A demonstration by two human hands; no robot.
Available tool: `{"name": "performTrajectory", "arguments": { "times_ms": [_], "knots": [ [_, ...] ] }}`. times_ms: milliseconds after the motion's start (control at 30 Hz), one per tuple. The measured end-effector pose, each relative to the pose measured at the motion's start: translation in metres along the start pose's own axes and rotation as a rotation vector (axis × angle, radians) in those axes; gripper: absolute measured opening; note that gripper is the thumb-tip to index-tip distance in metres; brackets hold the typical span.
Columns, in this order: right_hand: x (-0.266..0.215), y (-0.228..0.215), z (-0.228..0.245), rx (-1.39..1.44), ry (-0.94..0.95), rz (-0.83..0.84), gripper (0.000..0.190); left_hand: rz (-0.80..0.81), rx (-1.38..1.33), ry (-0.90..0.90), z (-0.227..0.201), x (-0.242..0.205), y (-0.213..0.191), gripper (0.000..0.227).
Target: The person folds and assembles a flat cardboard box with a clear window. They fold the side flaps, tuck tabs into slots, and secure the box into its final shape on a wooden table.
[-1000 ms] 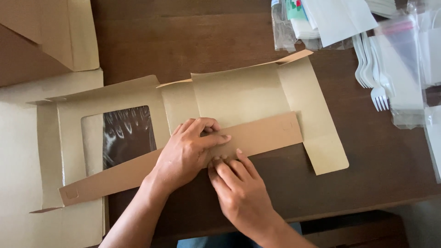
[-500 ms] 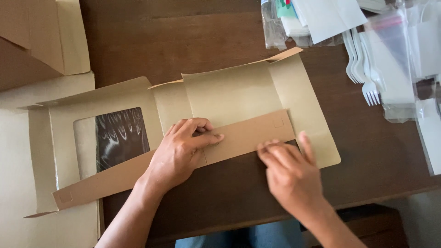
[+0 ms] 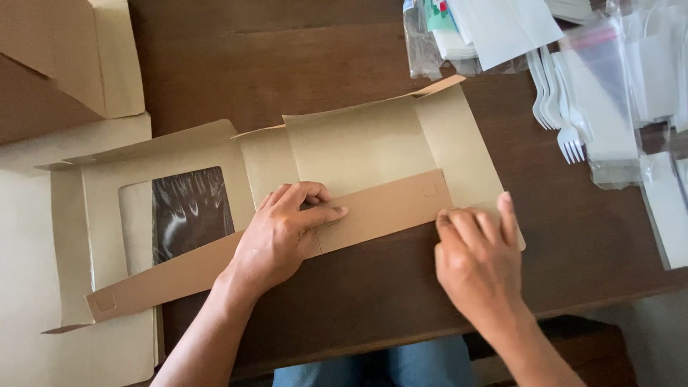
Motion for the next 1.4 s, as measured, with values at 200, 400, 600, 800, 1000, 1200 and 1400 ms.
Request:
{"name": "performTrajectory", "arguments": {
  "times_ms": [200,400,600,800,1000,1200,1400],
  "knots": [
    [0.013,-0.006,0.047,0.118,-0.039,-0.023,0.021,-0.026,0.037,-0.004,-0.001,0.0,0.0,0.045],
    [0.019,-0.007,0.092,0.239,-0.04,-0.011,0.022,-0.017,0.043,-0.004,0.0,0.001,0.002,0.033],
    [0.024,-0.01,0.133,0.424,-0.064,0.061,0.011,-0.035,0.058,-0.016,0.0,0.001,0.002,0.026],
    [0.034,-0.026,0.148,0.36,-0.127,-0.088,0.02,-0.046,0.04,0.007,-0.001,0.001,0.0,0.038],
    [0.028,-0.016,0.129,0.513,-0.081,0.024,0.014,-0.026,0.03,-0.024,0.001,0.001,0.0,0.021],
    [0.022,-0.01,0.097,0.402,-0.074,-0.004,0.034,-0.013,0.043,-0.004,0.002,0.0,0.002,0.041],
    [0.009,-0.005,0.052,0.277,-0.052,0.023,0.038,-0.021,0.03,0.003,-0.002,-0.001,-0.001,0.046]
  ]
}}
Point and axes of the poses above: each hand's wrist, its own x-axis towards the middle knuckle, its own y-axis out of the palm, z = x × y, the point moved 8 cm from there along x, towards the middle knuckle, and after that the axes turned 8 degrees about -z, right-handed, at the moved point
